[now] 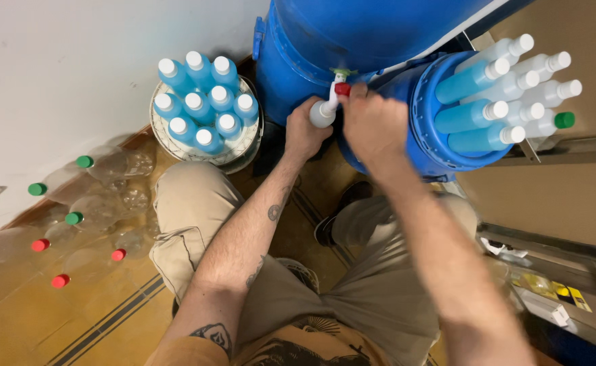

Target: The person fills small plastic bottles with a blue liquid from a large blue barrel using a spigot. They repeatedly unscrew caps, fill the bottles, screw the caps back on, and place the filled bottles into a bucket.

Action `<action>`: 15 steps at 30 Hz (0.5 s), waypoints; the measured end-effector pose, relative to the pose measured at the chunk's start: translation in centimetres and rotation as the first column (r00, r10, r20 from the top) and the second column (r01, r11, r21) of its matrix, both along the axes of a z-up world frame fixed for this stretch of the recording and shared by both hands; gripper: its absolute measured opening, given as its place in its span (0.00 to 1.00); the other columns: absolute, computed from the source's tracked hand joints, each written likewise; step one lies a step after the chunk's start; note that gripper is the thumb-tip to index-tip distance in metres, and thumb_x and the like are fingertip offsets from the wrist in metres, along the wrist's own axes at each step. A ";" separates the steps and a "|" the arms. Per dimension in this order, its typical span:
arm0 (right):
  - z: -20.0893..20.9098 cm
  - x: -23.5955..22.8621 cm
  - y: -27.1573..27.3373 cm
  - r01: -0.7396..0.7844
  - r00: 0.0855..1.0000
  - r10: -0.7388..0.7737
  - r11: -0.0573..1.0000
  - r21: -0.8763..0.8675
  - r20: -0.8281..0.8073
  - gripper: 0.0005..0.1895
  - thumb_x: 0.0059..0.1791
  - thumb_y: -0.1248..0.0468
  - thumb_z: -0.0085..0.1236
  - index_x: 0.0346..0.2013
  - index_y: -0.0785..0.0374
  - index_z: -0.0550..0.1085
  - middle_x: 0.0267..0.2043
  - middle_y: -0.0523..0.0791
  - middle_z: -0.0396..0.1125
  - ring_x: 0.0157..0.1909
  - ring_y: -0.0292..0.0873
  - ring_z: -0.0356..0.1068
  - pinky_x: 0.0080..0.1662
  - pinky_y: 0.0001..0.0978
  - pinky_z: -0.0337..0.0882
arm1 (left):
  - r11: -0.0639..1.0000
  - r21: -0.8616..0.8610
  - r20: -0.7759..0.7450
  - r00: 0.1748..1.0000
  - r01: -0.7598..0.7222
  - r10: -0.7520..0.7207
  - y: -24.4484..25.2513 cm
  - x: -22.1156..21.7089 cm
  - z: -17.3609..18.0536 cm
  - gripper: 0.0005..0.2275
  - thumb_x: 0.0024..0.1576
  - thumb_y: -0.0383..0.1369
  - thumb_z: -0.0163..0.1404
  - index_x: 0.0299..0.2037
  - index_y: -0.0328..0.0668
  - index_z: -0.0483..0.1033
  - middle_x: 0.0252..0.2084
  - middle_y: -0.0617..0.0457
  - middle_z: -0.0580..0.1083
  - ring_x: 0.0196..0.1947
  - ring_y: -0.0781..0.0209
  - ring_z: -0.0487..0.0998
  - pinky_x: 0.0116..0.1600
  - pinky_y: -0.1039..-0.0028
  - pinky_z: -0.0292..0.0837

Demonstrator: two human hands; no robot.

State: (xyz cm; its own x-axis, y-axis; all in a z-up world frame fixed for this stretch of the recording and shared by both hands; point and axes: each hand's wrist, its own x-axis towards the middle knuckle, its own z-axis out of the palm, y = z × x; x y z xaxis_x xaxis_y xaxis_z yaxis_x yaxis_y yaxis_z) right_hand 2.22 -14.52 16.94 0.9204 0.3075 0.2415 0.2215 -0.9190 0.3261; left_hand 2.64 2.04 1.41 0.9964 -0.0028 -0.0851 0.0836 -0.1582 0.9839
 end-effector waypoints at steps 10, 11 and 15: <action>-0.6 -1.1 5.7 0.555 0.830 -0.402 0.661 0.505 -0.387 0.33 0.73 0.37 0.48 0.50 0.58 0.88 0.38 0.55 0.85 0.47 0.71 0.91 0.50 0.69 0.89 | 1.000 0.012 0.026 0.999 -0.020 0.020 -0.4 -0.4 0.9 0.22 0.54 0.33 0.82 0.58 0.56 0.91 0.57 0.52 0.92 0.70 0.33 0.90 0.79 0.35 0.82; 0.4 -1.9 4.7 0.505 0.856 -0.265 0.615 0.606 -0.444 0.29 0.73 0.41 0.48 0.49 0.56 0.88 0.34 0.51 0.83 0.46 0.69 0.90 0.52 0.69 0.88 | 1.000 0.009 0.038 0.999 -0.011 0.010 -0.4 -0.3 0.6 0.22 0.54 0.33 0.82 0.59 0.55 0.91 0.57 0.50 0.92 0.70 0.30 0.90 0.78 0.34 0.82; 6.6 -9.3 2.8 0.497 0.796 0.059 0.507 0.705 -0.603 0.30 0.75 0.40 0.51 0.58 0.61 0.89 0.35 0.53 0.85 0.49 0.68 0.89 0.54 0.67 0.86 | 1.000 0.007 -0.001 1.000 -0.008 0.008 -0.2 -0.3 0.6 0.26 0.53 0.25 0.76 0.64 0.51 0.90 0.61 0.45 0.91 0.73 0.25 0.88 0.81 0.29 0.79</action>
State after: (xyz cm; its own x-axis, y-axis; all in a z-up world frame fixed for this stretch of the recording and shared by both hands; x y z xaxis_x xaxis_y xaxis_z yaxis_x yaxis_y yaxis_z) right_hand -7.03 -11.68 23.54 0.9688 0.0024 -0.2479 -0.1669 -0.7331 -0.6593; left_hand 2.29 1.79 2.05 0.9963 0.0058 -0.0861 0.0859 -0.1641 0.9827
